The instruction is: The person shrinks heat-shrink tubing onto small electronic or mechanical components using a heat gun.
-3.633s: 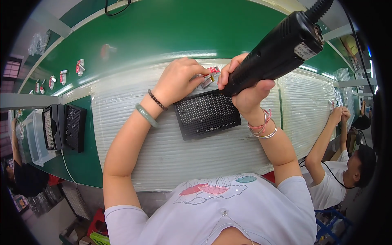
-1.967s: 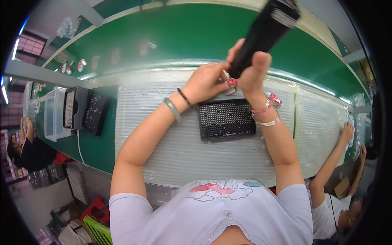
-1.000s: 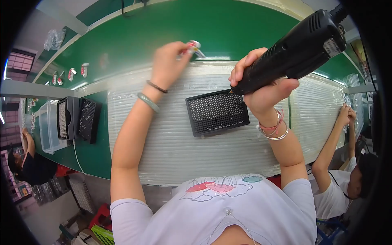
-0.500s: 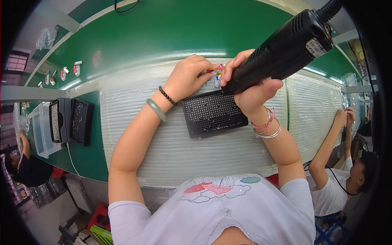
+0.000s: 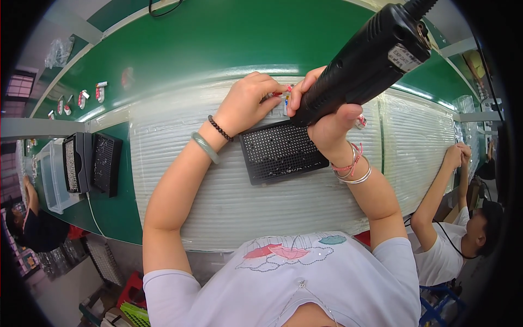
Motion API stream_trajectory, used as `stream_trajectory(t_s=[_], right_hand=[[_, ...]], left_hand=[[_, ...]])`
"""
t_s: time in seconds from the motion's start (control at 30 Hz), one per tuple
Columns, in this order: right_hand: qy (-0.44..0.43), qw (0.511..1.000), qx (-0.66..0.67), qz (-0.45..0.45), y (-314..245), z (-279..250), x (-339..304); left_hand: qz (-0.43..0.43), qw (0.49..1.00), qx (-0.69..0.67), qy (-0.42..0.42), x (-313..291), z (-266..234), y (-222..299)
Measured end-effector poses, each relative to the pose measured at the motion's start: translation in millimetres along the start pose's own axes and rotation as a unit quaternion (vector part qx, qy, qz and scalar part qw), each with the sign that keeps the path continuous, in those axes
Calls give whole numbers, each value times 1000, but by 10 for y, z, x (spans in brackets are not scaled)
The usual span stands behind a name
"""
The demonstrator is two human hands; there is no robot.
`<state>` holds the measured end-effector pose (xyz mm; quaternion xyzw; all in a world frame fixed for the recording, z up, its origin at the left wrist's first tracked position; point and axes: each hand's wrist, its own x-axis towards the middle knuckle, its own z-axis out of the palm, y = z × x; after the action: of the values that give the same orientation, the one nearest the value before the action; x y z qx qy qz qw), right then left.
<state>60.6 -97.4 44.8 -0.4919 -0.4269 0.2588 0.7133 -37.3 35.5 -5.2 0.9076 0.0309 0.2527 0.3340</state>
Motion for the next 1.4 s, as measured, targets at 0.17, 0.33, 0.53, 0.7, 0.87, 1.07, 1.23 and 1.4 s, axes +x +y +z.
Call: stream_trajectory(t_s=[0.17, 0.33, 0.53, 0.7, 0.87, 1.07, 1.23, 1.4], right_hand=[[-6, 999, -17, 37, -29, 59, 16], [-5, 1000, -7, 6, -64, 28, 48], [65, 995, -32, -64, -340, -110, 417], [84, 994, -44, -49, -5, -184, 459], [64, 991, 19, -116, 153, -202, 490], [79, 995, -39, -39, 17, -135, 449], [87, 993, -52, -61, -171, -120, 485], [87, 975, 43, -198, -310, -264, 609]], left_hand=[[15, 1000, 8, 16, 3, -12, 8], [25, 999, -9, 41, 0, 13, 13], [-15, 999, -34, 0, 29, -36, 112], [12, 1000, 3, -12, 28, -15, 67], [17, 1000, 3, -12, 33, -18, 69], [-21, 999, -27, -18, 39, -41, 119], [-14, 999, 19, 49, 126, -130, 242], [-4, 997, 69, -16, 300, -56, 408]])
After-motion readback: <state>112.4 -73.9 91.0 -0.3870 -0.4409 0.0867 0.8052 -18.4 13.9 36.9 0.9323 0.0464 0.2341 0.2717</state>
